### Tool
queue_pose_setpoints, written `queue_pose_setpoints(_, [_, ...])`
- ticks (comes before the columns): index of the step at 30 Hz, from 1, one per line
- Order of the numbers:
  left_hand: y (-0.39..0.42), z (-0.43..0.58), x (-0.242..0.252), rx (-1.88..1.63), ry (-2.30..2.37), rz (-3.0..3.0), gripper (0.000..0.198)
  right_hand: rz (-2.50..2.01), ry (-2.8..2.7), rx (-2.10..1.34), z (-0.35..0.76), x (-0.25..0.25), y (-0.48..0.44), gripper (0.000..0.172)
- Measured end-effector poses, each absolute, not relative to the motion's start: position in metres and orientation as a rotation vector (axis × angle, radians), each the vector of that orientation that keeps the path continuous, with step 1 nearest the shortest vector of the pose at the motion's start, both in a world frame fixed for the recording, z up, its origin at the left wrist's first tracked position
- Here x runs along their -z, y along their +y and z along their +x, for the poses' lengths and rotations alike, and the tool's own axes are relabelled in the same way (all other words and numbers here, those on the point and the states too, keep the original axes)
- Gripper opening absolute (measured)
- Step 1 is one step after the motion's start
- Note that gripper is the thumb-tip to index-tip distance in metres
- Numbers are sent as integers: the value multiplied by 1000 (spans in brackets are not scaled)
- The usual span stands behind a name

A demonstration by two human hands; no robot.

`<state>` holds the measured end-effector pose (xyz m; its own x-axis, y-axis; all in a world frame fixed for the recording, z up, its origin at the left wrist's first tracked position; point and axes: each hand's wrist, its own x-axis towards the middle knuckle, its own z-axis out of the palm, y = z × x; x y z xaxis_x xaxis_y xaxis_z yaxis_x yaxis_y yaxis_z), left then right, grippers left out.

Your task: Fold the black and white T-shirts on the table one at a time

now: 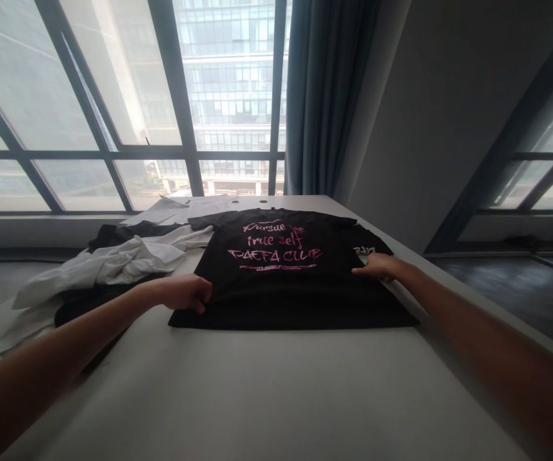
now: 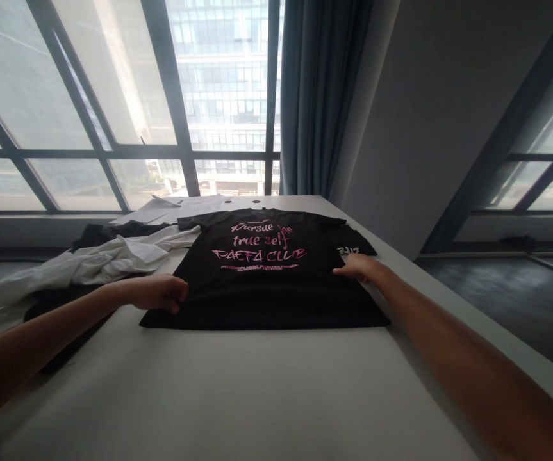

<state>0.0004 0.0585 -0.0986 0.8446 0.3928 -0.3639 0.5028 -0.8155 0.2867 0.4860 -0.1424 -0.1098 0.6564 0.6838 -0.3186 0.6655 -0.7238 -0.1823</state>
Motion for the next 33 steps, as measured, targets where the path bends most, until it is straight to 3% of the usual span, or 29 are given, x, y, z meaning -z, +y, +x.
queue_pose_setpoints(8, [51,3,95,509,604,2563,15,-2628,-861,-761,491,112,-148,28])
queue_pose_setpoints(15, [41,3,90,573,550,2472,21,-2583,-971,-889,491,99,-169,39])
queue_pose_setpoints(20, [44,-7,86,534,603,2624,49,-2459,-1056,-1296,488,88,-193,52])
queue_pose_setpoints(26, [40,-15,88,491,611,2683,18,-2428,-1053,-1324,494,97,-214,41])
queue_pose_setpoints(33, [34,-19,86,684,531,2430,34,-2562,-1161,-1366,503,101,-228,37])
